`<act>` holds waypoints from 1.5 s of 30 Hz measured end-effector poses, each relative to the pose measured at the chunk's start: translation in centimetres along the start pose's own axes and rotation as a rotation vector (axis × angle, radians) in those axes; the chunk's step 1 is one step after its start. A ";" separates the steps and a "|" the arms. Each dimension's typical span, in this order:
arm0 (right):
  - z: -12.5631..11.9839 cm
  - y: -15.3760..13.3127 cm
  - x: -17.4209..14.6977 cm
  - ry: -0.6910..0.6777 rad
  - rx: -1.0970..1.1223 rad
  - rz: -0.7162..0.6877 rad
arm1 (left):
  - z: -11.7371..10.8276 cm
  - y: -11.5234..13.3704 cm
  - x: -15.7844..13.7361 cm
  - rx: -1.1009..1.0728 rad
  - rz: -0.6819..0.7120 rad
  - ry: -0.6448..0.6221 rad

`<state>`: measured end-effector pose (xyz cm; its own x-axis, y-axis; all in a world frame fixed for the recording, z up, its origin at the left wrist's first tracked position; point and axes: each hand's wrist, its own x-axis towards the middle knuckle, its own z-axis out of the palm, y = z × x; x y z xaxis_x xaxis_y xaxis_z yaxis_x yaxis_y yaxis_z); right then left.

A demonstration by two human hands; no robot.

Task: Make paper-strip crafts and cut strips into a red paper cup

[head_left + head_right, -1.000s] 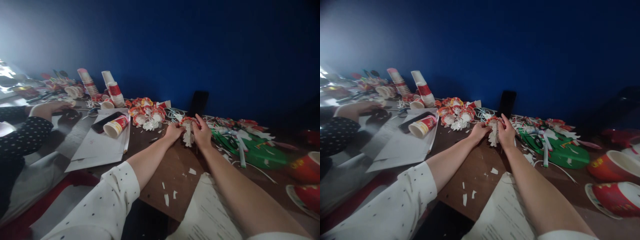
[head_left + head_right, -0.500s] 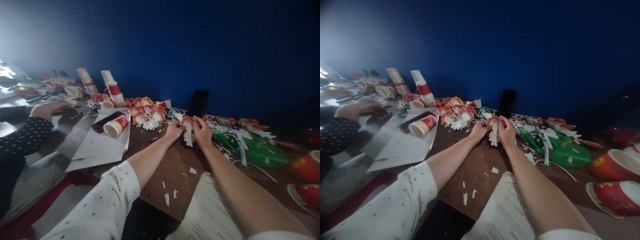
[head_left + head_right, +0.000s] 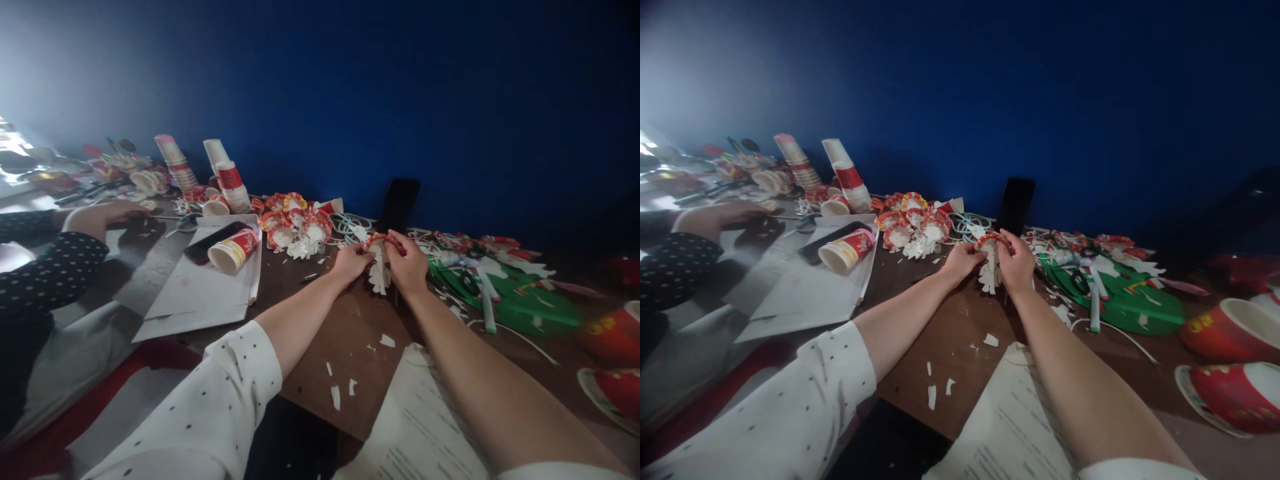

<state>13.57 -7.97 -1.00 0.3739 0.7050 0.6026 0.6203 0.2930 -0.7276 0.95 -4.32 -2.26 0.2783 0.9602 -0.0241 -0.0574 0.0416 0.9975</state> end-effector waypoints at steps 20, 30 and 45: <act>0.0 0.1 0.1 0.009 0.011 -0.030 | -0.3 0.7 -0.6 0.175 0.020 0.022; -0.3 0.1 0.3 -0.036 -0.020 -0.018 | -0.5 0.5 -0.3 0.298 0.075 0.001; -0.7 -0.3 0.4 -0.049 0.004 0.054 | -0.5 0.9 -0.6 0.277 0.053 0.009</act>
<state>14.01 -8.22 -0.33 0.3726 0.7507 0.5455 0.5970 0.2562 -0.7603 0.28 -4.73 -1.36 0.2734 0.9614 0.0291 0.1925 -0.0844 0.9777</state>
